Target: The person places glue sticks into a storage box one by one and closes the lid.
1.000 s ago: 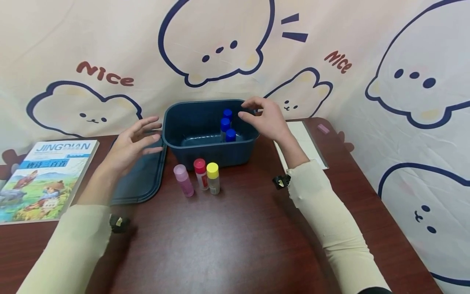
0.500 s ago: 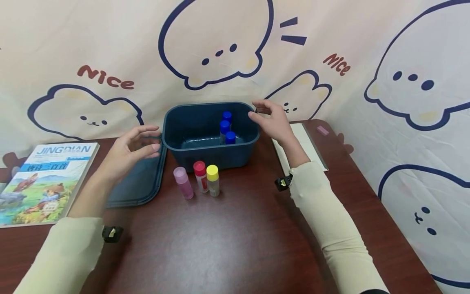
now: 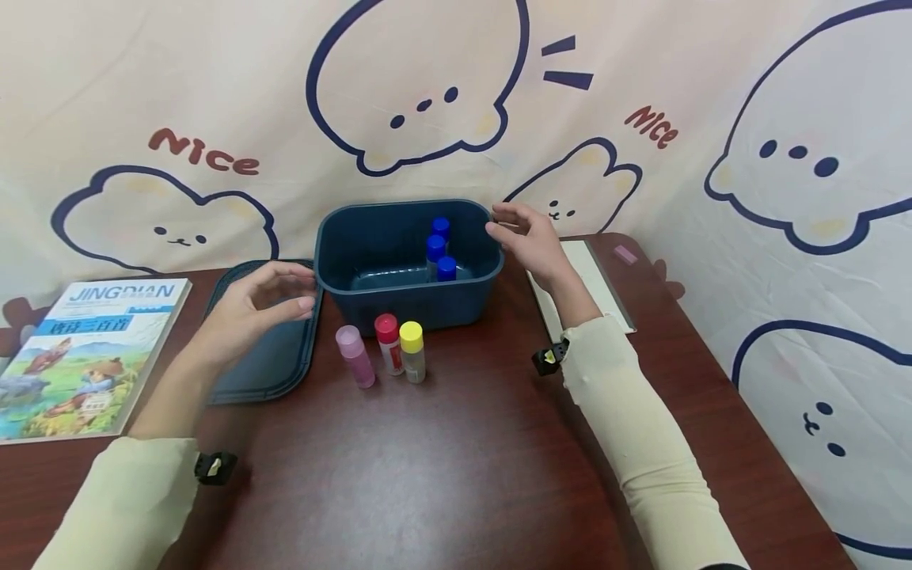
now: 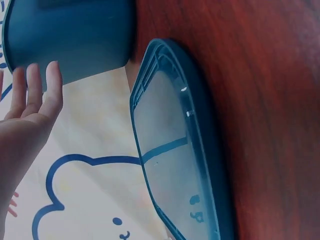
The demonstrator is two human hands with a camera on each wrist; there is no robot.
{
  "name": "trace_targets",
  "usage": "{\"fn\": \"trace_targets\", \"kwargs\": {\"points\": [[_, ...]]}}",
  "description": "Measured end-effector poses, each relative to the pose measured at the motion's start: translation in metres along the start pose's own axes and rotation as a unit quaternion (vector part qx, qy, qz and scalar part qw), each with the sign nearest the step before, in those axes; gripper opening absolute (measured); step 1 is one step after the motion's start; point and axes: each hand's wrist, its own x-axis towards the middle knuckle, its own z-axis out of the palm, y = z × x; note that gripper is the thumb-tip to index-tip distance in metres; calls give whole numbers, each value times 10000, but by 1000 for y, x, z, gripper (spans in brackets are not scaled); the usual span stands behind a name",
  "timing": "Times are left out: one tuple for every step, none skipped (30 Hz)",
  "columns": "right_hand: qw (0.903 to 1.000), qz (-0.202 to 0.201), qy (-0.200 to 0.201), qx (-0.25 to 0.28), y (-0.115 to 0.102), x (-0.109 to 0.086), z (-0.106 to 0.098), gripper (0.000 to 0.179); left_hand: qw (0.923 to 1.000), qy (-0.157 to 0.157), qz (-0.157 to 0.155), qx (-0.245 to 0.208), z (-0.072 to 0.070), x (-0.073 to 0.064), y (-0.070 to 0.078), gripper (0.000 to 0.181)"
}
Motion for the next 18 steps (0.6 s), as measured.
{"fn": "trace_targets", "kwargs": {"points": [[10000,48,-25,58,1,0,0,52,10000,-75,39,14,0,-1,-1,34],[9999,88,-47,110,1,1,0,52,9999,-141,63,43,1,-2,-1,33],[9998,121,-67,161,2,1,1,52,9997,-217,98,58,2,-3,-2,32],[9996,138,-84,235,2,1,1,51,9994,-301,154,65,2,-3,-1,31],[9994,165,-97,298,2,2,2,51,9991,-380,195,88,2,-4,-2,30],[9991,196,-102,362,3,2,2,51,9987,-450,231,85,3,-5,-2,28],[9988,228,-104,420,3,2,2,51,9982,-531,283,76,4,-5,-2,28],[9984,269,-106,488,2,2,2,50,9976,-605,319,53,4,-5,-2,27],[9979,307,-106,553,2,2,2,50,9969,-689,369,12,5,-6,-2,27],[9975,340,-105,612,2,2,3,49,9963,-756,406,-10,6,-6,-2,27],[9971,382,-105,650,2,3,3,49,9957,-825,424,-29,6,-7,-2,28],[9965,415,-105,719,1,3,3,49,9950,-893,440,-44,7,-7,-2,28],[9959,450,-104,777,1,2,3,48,9943,-972,435,-63,8,-7,-2,30],[9954,488,-108,820,1,2,3,48,9936,-1047,426,-50,9,-8,-3,31],[9950,518,-113,841,1,2,3,48,9930,-1108,401,-31,10,-8,-3,32],[9947,551,-122,863,1,2,3,47,9924,-1168,376,-1,11,-8,-3,33],[9943,589,-133,881,1,2,3,47,9917,-1235,352,12,12,-8,-3,34],[9939,613,-145,905,2,1,3,47,9910,-1296,347,42,13,-8,-3,35]]}}
